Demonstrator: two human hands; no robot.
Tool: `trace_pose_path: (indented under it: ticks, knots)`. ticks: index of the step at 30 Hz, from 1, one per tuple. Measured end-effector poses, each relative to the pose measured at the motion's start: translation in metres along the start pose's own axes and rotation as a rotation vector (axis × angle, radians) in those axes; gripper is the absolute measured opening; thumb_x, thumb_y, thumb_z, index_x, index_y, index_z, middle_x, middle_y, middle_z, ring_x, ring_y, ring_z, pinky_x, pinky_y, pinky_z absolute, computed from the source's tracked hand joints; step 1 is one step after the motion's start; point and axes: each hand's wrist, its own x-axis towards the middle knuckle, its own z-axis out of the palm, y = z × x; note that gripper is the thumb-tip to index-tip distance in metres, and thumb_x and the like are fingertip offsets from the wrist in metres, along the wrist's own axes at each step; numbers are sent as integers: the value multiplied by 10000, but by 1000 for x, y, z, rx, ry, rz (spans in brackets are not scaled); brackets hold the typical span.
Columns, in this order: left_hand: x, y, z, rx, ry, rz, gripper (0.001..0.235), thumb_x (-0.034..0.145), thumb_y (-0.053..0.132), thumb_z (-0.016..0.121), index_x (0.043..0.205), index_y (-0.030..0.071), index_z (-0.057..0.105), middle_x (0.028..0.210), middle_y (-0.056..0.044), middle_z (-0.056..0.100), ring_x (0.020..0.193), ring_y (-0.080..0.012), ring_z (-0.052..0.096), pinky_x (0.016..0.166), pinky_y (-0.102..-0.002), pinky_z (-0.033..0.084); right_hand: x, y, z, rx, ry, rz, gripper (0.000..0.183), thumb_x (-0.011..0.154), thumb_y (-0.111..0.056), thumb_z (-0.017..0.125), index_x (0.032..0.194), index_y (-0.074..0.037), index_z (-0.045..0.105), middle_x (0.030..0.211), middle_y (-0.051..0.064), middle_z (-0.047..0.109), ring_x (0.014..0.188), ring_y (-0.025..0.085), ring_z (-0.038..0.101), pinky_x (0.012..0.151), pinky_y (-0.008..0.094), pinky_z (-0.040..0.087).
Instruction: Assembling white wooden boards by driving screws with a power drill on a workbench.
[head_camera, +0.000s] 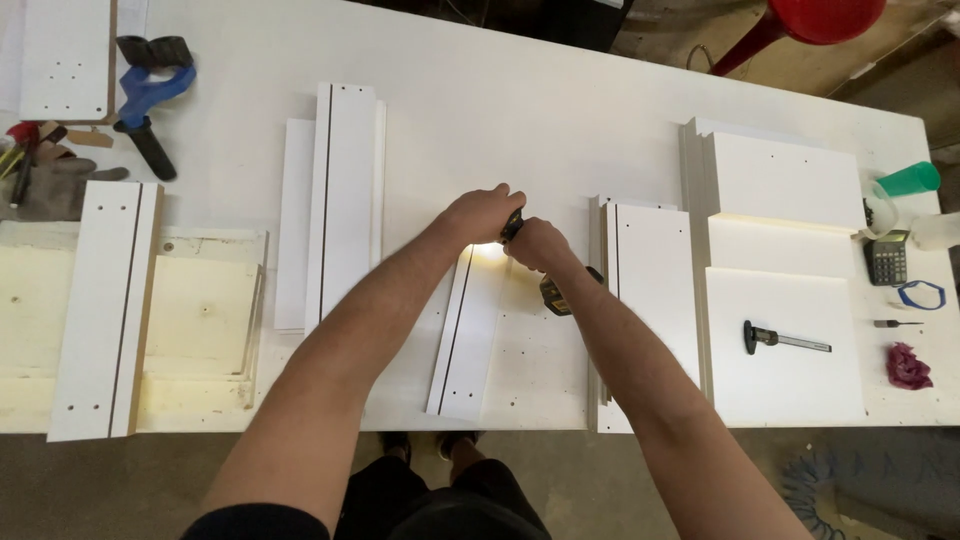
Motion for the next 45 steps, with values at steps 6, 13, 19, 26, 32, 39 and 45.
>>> trace_pose_path:
  ticks: [6, 13, 19, 26, 32, 39, 45]
  knots:
    - [14, 15, -7, 28, -44, 38, 637, 852, 49, 754, 1394, 182, 447, 1252, -160, 538, 1062, -410, 687, 911, -542, 592, -15, -8, -12, 81, -30, 57, 275, 947, -198, 613, 759, -15, 694, 539, 112, 630, 399, 226, 612, 476, 353, 485]
    - [7, 11, -12, -2, -86, 48, 610, 853, 69, 760, 1362, 165, 439, 1216, -123, 514, 1072, -393, 683, 881, -536, 603, 19, 5, 7, 4, -36, 92, 279, 935, -178, 576, 735, -16, 683, 535, 110, 620, 421, 238, 625, 481, 352, 484]
    - [3, 9, -12, -30, -61, 68, 628, 839, 14, 757, 1371, 123, 442, 1198, -145, 514, 1101, -444, 668, 880, -581, 602, 21, 11, 9, 11, -12, 49, 301, 918, -209, 552, 707, -45, 690, 541, 103, 637, 439, 239, 640, 499, 359, 497]
    - [5, 4, -1, -27, -40, 76, 635, 836, -21, 727, 1387, 123, 444, 1193, -156, 508, 1094, -469, 663, 872, -589, 600, 31, 17, 18, -6, -1, 56, 291, 904, -180, 530, 710, -34, 690, 542, 114, 633, 464, 254, 652, 519, 357, 496]
    - [23, -4, -5, 17, -5, 79, 673, 847, -43, 691, 1432, 133, 408, 1235, -192, 498, 1122, -512, 632, 906, -624, 572, 18, -13, -3, -83, 24, 48, 358, 909, -215, 477, 717, -26, 712, 570, 126, 667, 572, 296, 719, 606, 398, 538]
    - [15, 38, -26, 66, -10, 143, 603, 855, -83, 641, 1382, 123, 434, 1202, -191, 506, 1059, -485, 644, 878, -587, 584, -35, -6, -27, -138, 41, 64, 366, 939, -150, 468, 721, -7, 725, 569, 128, 668, 547, 279, 705, 624, 351, 554]
    - [17, 44, -4, 90, -29, 127, 565, 861, -76, 642, 1357, 113, 448, 1185, -167, 511, 1031, -438, 665, 846, -558, 607, -30, 22, -13, 24, 34, 64, 338, 912, -238, 538, 675, -47, 686, 506, 88, 618, 431, 242, 635, 521, 351, 516]
